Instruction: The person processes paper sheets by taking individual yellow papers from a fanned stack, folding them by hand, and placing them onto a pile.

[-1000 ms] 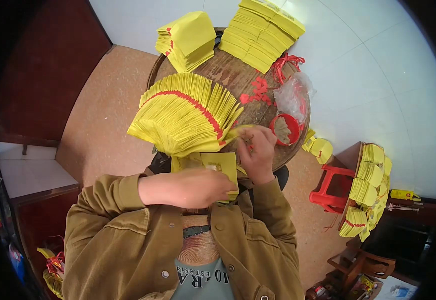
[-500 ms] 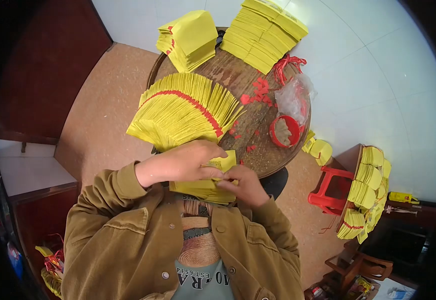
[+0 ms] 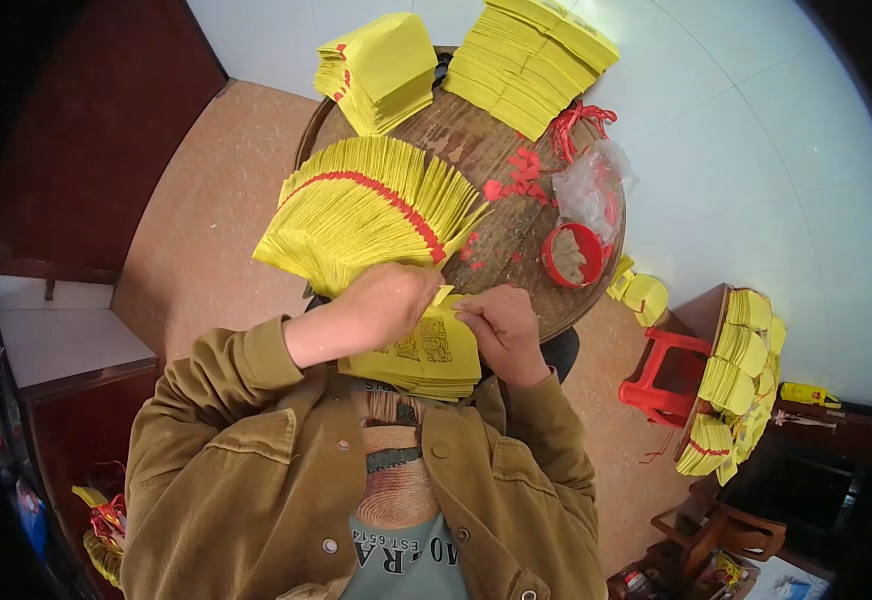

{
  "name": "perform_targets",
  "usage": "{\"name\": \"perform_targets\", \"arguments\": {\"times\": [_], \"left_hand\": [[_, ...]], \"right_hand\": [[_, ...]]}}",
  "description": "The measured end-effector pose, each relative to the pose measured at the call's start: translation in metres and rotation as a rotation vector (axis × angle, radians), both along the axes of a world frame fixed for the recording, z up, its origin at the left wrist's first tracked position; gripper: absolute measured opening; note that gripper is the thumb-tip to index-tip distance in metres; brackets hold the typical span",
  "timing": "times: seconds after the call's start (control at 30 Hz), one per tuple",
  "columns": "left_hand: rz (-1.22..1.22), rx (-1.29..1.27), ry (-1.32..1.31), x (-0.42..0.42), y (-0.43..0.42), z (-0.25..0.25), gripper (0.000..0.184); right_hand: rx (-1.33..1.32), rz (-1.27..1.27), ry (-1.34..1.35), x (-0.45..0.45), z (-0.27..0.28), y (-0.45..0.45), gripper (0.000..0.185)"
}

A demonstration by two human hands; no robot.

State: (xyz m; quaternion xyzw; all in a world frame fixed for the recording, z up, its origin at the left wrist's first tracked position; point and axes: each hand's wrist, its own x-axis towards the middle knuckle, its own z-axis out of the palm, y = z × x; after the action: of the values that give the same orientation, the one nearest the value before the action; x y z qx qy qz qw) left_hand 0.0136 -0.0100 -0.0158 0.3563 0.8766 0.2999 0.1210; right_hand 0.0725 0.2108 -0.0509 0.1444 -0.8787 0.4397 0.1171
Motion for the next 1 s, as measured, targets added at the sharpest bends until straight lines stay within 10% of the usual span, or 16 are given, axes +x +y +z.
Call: {"name": "perform_targets", "arguments": {"times": [0.53, 0.77, 1.0], "left_hand": [[0.086, 0.300, -0.082, -0.001, 0.001, 0.001, 0.013], [0.291, 0.400, -0.034, 0.002, 0.002, -0.008, 0.012], [0.278, 0.415, -0.033, 0.003, 0.000, -0.005, 0.011]], "right_hand": [[-0.020, -0.122, 0.064, -0.023, -0.001, 0.022, 0.028], [0.785, -0.635, -0.169, -0.036, -0.067, 0.104, 0.032], [0.732, -0.639, -0.137, -0.048, -0.070, 0.103, 0.036]]}}
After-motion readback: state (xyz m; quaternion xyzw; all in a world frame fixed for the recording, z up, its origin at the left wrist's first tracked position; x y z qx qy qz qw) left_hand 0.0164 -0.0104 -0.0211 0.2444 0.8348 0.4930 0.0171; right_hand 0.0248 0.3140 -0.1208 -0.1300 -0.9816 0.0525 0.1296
